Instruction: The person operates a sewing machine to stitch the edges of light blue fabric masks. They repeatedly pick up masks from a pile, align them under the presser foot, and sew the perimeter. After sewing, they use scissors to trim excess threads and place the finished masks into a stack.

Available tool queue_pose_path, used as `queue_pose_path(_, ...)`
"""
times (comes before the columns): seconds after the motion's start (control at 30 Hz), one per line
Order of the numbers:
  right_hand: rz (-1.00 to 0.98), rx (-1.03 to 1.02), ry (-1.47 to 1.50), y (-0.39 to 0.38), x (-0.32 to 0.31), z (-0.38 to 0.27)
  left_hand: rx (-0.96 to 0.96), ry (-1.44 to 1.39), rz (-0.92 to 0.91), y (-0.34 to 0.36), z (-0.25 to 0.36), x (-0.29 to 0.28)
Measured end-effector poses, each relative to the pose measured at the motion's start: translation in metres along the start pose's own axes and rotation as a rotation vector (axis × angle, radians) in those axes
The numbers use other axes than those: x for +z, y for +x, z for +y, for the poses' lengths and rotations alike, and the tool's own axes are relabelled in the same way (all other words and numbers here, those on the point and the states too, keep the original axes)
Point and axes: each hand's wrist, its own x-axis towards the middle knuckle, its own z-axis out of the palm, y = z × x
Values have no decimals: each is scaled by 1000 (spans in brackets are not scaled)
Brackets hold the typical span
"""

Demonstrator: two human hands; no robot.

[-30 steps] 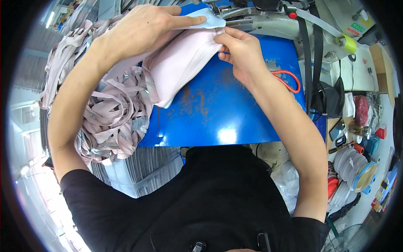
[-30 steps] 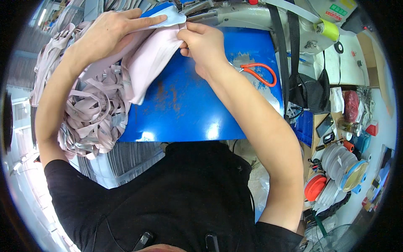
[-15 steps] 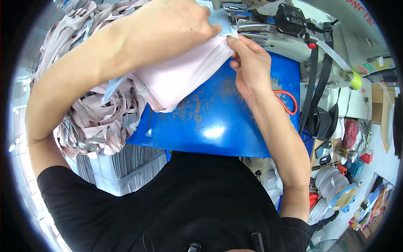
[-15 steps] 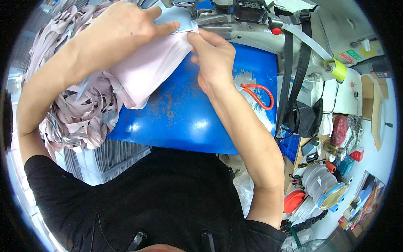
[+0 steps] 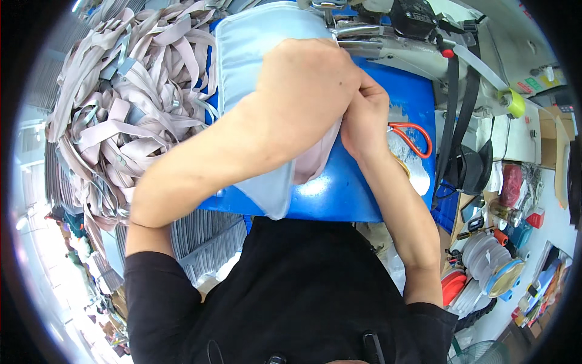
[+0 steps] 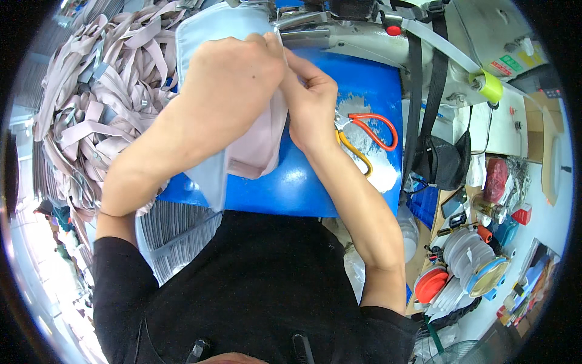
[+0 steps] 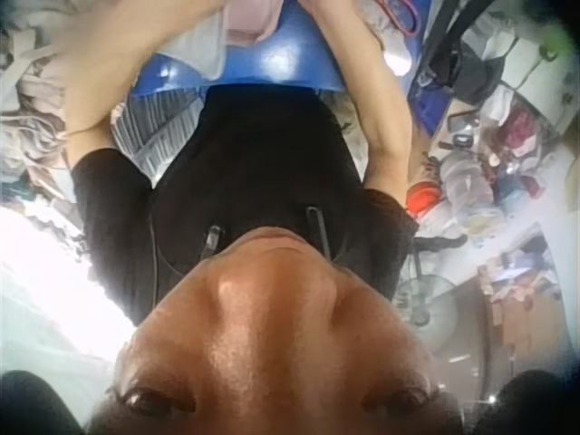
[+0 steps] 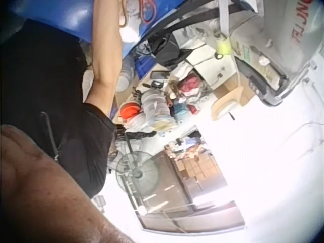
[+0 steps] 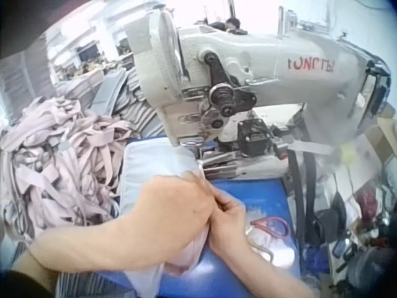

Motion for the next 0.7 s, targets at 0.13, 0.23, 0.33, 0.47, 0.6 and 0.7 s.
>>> queue_pose_path(0.13, -13, 49, -168, -17, -21, 4, -173, -55, -30, 16, 15, 8)
queue_pose_path(0.23, -25, 15, -299, -40, -27, -2, -341, -216, -4, 12, 18, 19)
queue_pose_path(0.33, -68, -47, -432, -66, -42, -2, -355, -370, 158, -16, 33, 29)
queue_pose_path(0.47, -66, -22, -526, -102, -52, -18, -150, -478, 293, -76, 67, 11)
queue_pose_path(0.6, -26, 165, -352, -115, -37, -35, -12, -510, 356, -99, 82, 15)
queue_pose_path(0.7, 9, 166, -227, -120, -30, -33, 36, -524, 440, -94, 77, 19)
